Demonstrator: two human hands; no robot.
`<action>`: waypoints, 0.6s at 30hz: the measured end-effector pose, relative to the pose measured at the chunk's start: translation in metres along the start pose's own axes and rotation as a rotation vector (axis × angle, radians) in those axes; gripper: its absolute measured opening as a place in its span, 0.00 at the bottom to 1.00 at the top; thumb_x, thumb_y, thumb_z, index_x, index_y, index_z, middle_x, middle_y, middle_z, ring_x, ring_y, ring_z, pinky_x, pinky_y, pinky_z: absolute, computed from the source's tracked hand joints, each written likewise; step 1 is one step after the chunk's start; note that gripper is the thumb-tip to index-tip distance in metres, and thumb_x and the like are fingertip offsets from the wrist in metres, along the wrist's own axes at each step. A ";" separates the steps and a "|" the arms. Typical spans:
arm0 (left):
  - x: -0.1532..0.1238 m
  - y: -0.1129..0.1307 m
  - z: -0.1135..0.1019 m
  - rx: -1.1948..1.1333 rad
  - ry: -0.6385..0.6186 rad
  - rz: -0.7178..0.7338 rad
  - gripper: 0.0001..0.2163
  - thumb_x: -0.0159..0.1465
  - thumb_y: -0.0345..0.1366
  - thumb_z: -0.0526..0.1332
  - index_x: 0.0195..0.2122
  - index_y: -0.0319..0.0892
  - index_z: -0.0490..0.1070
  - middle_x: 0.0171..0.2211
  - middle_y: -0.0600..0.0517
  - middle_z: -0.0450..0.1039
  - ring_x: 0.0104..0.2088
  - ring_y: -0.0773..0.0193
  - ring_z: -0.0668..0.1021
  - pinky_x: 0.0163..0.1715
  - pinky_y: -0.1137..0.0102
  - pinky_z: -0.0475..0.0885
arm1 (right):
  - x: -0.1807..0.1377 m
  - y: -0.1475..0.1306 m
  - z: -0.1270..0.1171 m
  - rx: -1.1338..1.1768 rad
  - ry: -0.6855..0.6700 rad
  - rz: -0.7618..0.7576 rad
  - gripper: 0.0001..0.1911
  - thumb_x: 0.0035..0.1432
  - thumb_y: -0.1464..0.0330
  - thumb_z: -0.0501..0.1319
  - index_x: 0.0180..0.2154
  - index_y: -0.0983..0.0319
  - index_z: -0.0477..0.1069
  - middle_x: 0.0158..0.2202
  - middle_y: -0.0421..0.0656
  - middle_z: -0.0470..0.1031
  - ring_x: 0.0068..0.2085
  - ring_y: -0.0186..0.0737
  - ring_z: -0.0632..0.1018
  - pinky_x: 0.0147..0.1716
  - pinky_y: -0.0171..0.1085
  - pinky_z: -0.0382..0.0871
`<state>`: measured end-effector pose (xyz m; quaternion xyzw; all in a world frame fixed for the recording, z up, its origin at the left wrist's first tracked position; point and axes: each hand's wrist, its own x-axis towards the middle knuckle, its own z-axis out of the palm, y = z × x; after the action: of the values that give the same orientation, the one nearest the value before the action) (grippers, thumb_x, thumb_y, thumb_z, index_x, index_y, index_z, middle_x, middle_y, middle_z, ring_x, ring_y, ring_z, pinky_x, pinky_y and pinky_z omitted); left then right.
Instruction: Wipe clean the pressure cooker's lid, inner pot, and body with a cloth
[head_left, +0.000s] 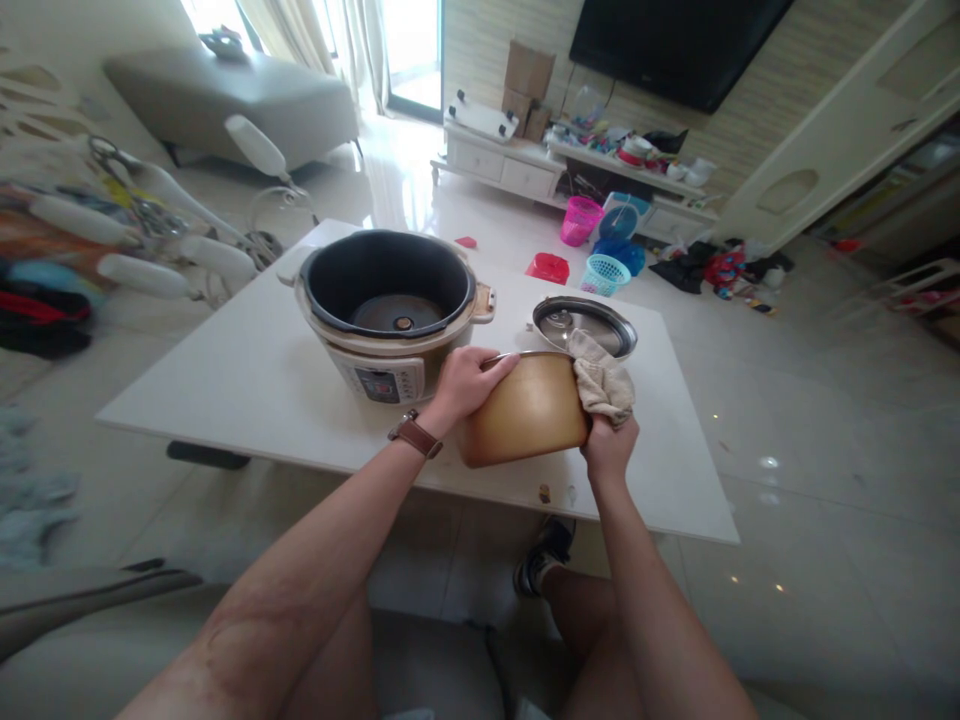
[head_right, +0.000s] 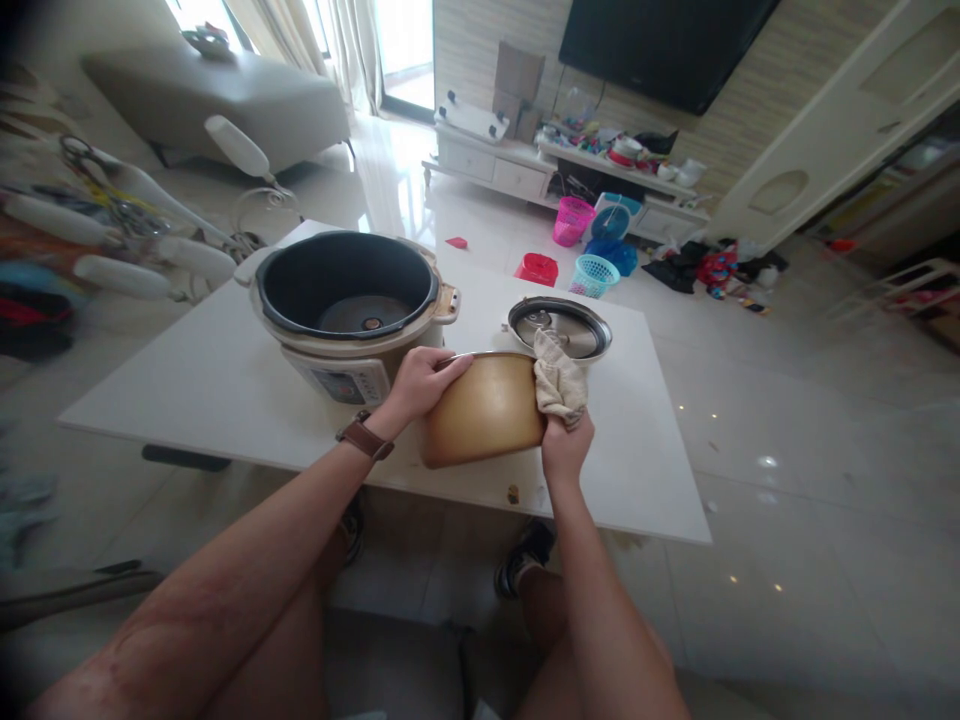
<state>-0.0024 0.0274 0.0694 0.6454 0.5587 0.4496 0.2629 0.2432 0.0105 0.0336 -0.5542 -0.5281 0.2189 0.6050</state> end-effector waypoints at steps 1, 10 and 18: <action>0.000 0.000 0.000 -0.003 0.000 0.002 0.29 0.69 0.57 0.56 0.18 0.44 0.52 0.20 0.56 0.48 0.25 0.67 0.56 0.29 0.65 0.48 | 0.003 0.005 0.001 0.019 0.012 0.051 0.13 0.55 0.62 0.67 0.39 0.60 0.84 0.45 0.46 0.87 0.51 0.49 0.83 0.61 0.50 0.73; -0.001 0.000 0.000 -0.027 -0.010 -0.003 0.29 0.68 0.56 0.58 0.18 0.44 0.52 0.20 0.56 0.47 0.25 0.68 0.56 0.29 0.65 0.46 | 0.007 0.022 0.003 0.066 0.063 0.256 0.18 0.51 0.58 0.70 0.42 0.61 0.84 0.48 0.46 0.86 0.53 0.50 0.82 0.62 0.51 0.72; -0.001 0.000 0.000 -0.003 -0.007 -0.015 0.28 0.68 0.56 0.56 0.18 0.43 0.53 0.20 0.56 0.48 0.25 0.68 0.57 0.30 0.65 0.48 | -0.001 -0.008 -0.001 -0.137 -0.053 -0.106 0.16 0.57 0.62 0.65 0.44 0.61 0.83 0.45 0.48 0.87 0.48 0.51 0.84 0.54 0.48 0.77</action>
<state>-0.0025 0.0260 0.0692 0.6424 0.5618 0.4462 0.2694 0.2410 0.0065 0.0407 -0.5596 -0.5862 0.1647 0.5622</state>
